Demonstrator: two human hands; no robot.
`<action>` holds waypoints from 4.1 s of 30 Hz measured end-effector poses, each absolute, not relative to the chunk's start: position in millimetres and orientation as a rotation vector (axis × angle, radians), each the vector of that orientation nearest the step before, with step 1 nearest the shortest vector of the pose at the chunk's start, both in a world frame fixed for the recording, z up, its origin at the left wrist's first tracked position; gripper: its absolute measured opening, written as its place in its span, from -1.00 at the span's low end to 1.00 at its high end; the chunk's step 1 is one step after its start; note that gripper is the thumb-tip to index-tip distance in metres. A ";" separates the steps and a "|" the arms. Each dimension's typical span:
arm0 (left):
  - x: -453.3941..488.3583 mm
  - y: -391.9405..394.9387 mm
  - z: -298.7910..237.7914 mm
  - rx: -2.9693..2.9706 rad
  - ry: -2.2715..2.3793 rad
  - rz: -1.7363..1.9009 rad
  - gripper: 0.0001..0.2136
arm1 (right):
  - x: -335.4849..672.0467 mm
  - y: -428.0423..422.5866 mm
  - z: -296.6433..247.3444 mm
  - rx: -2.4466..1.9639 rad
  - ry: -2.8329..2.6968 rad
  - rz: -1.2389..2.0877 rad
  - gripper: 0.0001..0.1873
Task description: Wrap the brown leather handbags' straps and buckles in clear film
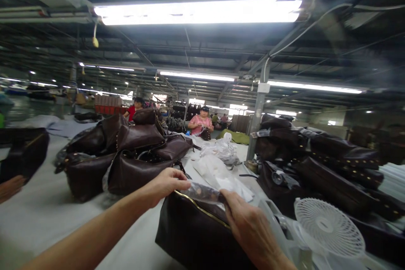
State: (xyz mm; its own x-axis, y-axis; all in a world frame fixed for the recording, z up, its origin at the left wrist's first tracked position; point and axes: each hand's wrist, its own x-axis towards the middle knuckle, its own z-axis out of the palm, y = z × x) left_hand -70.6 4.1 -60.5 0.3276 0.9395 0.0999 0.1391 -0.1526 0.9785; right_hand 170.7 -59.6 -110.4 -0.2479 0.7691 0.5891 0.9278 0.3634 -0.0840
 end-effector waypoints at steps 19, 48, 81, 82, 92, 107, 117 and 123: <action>-60.7 15.3 -59.1 1.590 1.003 1.374 -0.83 | 172.4 -29.1 -19.5 -1.551 -2.311 -0.701 -0.62; -61.5 80.2 -57.2 1.115 0.658 1.012 -0.52 | 189.0 22.6 49.5 -1.420 -2.065 0.706 -0.43; 13.7 107.4 -19.6 2.664 1.252 1.778 -0.89 | 168.1 84.6 47.4 -1.296 -1.259 1.477 -0.56; 13.0 116.7 -19.1 2.665 1.275 1.747 -0.89 | 169.1 90.8 45.7 -1.257 -1.250 1.505 -0.57; 22.1 193.6 -32.8 2.320 1.182 1.603 -0.89 | 168.9 140.3 -8.5 -0.870 -1.070 1.580 -0.51; -17.9 118.4 -40.1 0.762 1.183 0.663 -0.55 | 107.1 58.4 -100.0 -1.198 -1.475 1.277 -0.02; -51.5 119.0 -27.4 0.715 1.246 0.757 -0.68 | 169.2 123.6 -104.7 -1.348 -1.718 0.803 -0.58; -64.5 108.1 -26.1 0.722 1.245 0.774 -0.68 | 116.0 186.8 -120.1 -1.134 -1.909 0.825 -0.36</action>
